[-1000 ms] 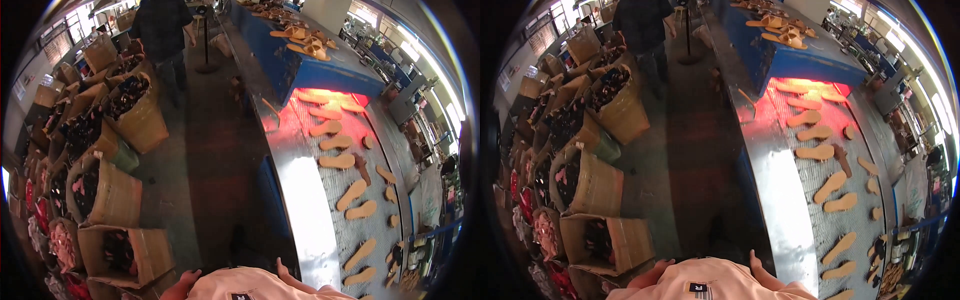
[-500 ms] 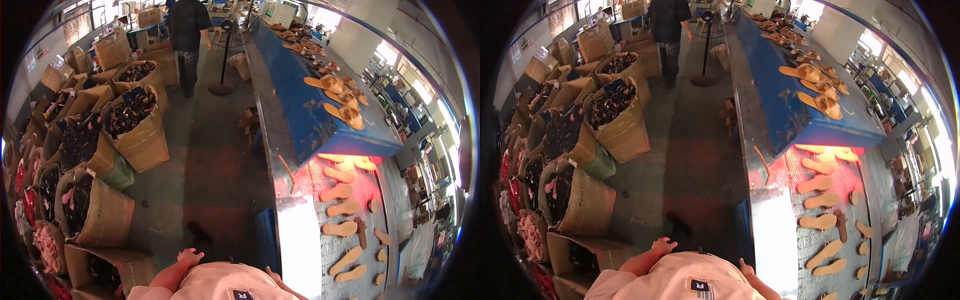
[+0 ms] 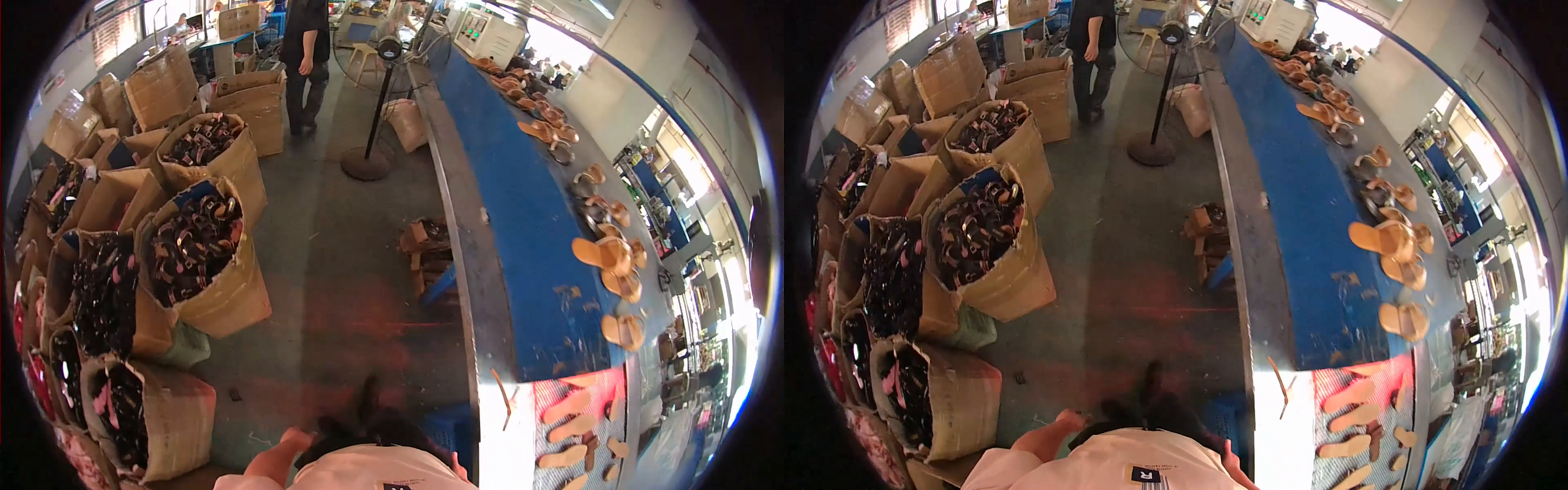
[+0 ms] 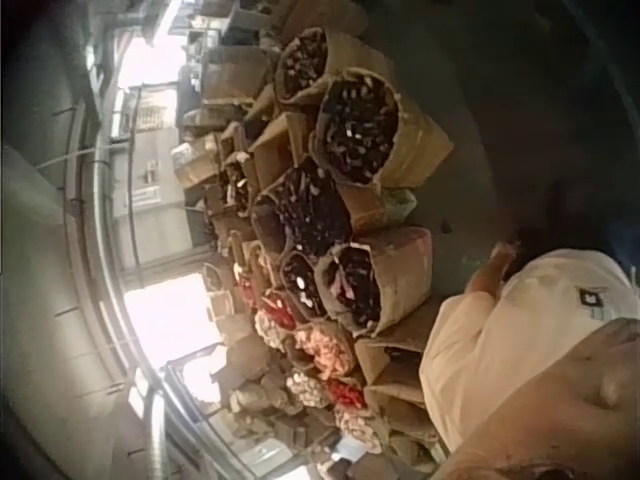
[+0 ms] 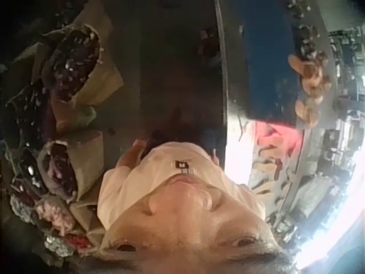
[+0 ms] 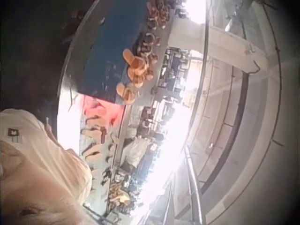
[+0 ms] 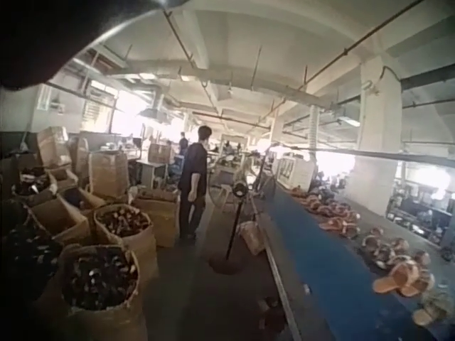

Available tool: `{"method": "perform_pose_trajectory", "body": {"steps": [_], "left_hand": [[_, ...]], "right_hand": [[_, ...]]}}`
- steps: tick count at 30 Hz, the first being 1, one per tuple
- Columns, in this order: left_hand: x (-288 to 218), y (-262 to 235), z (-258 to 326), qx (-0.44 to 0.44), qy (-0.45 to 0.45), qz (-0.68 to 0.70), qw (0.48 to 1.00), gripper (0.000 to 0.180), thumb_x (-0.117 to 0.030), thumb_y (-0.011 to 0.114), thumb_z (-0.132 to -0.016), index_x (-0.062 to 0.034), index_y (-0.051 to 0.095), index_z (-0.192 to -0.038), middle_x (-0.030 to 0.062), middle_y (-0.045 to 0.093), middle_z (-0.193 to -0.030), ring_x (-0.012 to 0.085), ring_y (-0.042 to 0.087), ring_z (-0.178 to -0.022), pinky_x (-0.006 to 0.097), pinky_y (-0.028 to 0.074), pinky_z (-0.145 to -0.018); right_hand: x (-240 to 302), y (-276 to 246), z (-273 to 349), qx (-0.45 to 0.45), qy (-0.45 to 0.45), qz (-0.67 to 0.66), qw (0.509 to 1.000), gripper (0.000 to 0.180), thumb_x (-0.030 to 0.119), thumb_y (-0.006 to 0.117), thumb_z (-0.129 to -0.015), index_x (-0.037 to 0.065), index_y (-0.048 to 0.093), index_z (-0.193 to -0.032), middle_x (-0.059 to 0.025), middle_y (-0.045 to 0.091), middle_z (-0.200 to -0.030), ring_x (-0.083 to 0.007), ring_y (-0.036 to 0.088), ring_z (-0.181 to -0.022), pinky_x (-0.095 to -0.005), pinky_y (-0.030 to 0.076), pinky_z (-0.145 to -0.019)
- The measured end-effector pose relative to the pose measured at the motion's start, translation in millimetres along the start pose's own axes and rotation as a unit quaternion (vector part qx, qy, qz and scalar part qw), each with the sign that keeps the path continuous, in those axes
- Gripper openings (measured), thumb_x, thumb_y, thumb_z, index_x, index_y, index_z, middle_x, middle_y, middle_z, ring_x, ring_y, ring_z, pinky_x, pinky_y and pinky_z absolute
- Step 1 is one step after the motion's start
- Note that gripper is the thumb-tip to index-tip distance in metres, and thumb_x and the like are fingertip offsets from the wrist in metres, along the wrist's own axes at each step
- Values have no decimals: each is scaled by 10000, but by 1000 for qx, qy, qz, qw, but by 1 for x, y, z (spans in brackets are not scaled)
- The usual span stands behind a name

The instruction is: Assembling sandals by manually attaching and securing upper straps into shoe soles.

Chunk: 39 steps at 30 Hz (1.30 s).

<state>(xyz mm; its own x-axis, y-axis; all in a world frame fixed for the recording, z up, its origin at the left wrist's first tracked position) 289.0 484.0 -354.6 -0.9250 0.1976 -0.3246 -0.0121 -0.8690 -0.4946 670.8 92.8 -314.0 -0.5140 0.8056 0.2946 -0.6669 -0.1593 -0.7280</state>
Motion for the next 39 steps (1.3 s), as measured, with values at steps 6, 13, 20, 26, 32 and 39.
{"method": "perform_pose_trajectory", "body": {"steps": [6,13,20,26,32,39], "left_hand": [[7,-85,-29,4,-161,109,981,727,-609,543,-856,-14,610,-1268,216,572,-1325,361,518,-1264,411,408,-1058],[-95,-285,-78,-36,-225,218,949,667,-568,565,-861,-33,628,-1255,194,597,-1301,339,546,-1241,383,421,-1048],[-208,-445,-174,-120,-103,156,975,659,-535,636,-815,-81,609,-1292,166,606,-1302,323,559,-1227,392,439,-1038],[-168,-554,-280,-115,-98,204,967,595,-536,629,-812,-105,667,-1219,145,632,-1269,322,585,-1191,390,460,-1007],[-150,-665,-343,-41,-109,182,976,682,-538,590,-845,-4,601,-1270,196,606,-1287,334,557,-1226,393,439,-1032],[-86,-712,-414,-11,-121,154,981,688,-553,586,-838,-8,614,-1257,190,606,-1292,333,541,-1246,389,423,-1056]], "right_hand": [[88,-99,-143,30,133,-176,975,757,671,382,-938,22,574,-1276,-205,692,-1050,-355,625,-1053,-487,444,-904],[223,-183,-294,-6,261,-423,867,746,701,312,-943,80,687,-1117,-228,680,-974,-388,648,-976,-433,491,-833],[282,-262,-398,30,184,-159,970,842,764,278,-899,64,692,-1118,-201,673,-1129,-329,605,-1128,-461,433,-961],[392,-326,-415,61,301,-183,934,943,799,281,-864,-11,640,-1189,-254,603,-1252,-391,520,-1245,-468,378,-1035],[457,-355,-485,86,313,-87,942,912,683,159,-956,-77,649,-1081,-288,661,-1061,-453,594,-1072,-539,401,-910],[549,-346,-609,188,164,-38,968,823,600,147,-1003,-41,662,-971,-254,678,-845,-443,626,-883,-556,407,-806]]}}
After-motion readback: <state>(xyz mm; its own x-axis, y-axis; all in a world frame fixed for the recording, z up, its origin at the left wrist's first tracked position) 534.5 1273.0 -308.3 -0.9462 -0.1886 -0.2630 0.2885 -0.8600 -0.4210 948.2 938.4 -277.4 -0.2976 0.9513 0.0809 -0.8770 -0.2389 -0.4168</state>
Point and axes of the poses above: each hand's wrist, its own z-axis away from the middle knuckle, its own y-axis out of the palm, x = y × z, the point moved 8 cm from there along -z, towards the middle knuckle
